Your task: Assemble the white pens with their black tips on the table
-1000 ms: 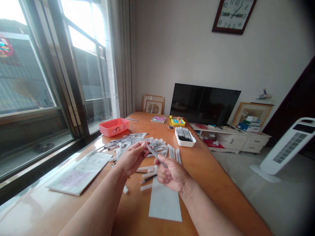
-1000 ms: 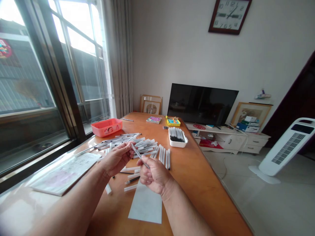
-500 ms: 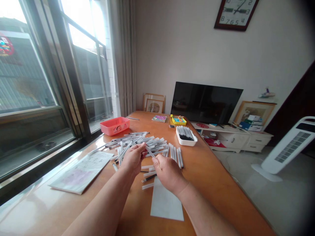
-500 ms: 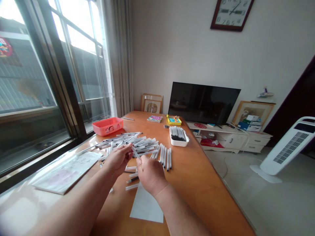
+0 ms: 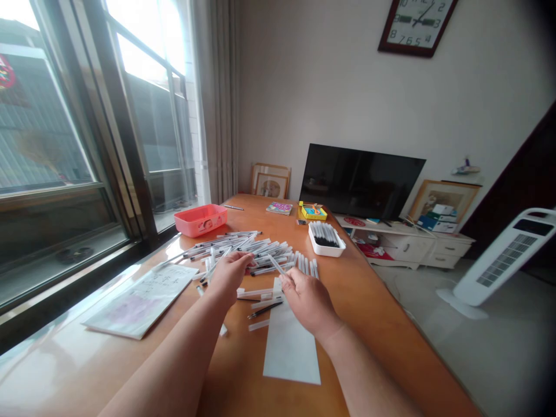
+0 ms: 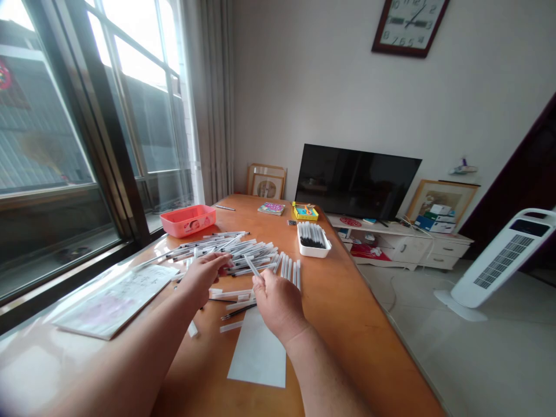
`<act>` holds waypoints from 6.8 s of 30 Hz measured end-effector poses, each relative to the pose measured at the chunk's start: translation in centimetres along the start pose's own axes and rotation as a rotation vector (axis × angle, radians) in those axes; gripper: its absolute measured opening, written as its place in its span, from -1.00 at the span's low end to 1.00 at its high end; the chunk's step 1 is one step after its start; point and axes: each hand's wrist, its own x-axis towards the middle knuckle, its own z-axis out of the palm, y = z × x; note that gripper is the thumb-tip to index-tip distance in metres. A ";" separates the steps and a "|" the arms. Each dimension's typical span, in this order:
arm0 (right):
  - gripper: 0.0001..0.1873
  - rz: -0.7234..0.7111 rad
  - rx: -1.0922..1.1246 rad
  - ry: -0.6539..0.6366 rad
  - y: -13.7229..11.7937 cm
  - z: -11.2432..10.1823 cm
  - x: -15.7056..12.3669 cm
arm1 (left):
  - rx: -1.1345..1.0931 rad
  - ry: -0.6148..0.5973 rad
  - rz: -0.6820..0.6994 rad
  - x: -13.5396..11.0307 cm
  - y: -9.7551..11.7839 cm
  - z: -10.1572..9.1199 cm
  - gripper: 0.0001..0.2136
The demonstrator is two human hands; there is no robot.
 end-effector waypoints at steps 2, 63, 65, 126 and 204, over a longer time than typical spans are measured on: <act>-0.67 0.019 0.000 0.007 0.7 0.3 0.3 | 0.054 -0.035 -0.002 -0.3 0.3 0.1 -0.85; -0.48 0.301 1.008 -0.104 0.4 2.1 0.8 | -0.261 -0.375 -0.083 -1.5 0.6 1.0 -0.71; -0.53 0.277 1.005 -0.117 0.5 2.1 0.9 | -0.256 -0.375 -0.080 -1.4 0.6 1.1 -0.71; -0.84 0.332 0.233 0.222 7.8 1.3 3.0 | 1.199 -0.126 0.481 1.4 -1.4 -1.4 -0.77; -0.70 -0.024 0.001 0.062 -1.5 -0.3 -0.7 | -0.146 0.049 -0.059 1.1 0.6 -0.7 -0.65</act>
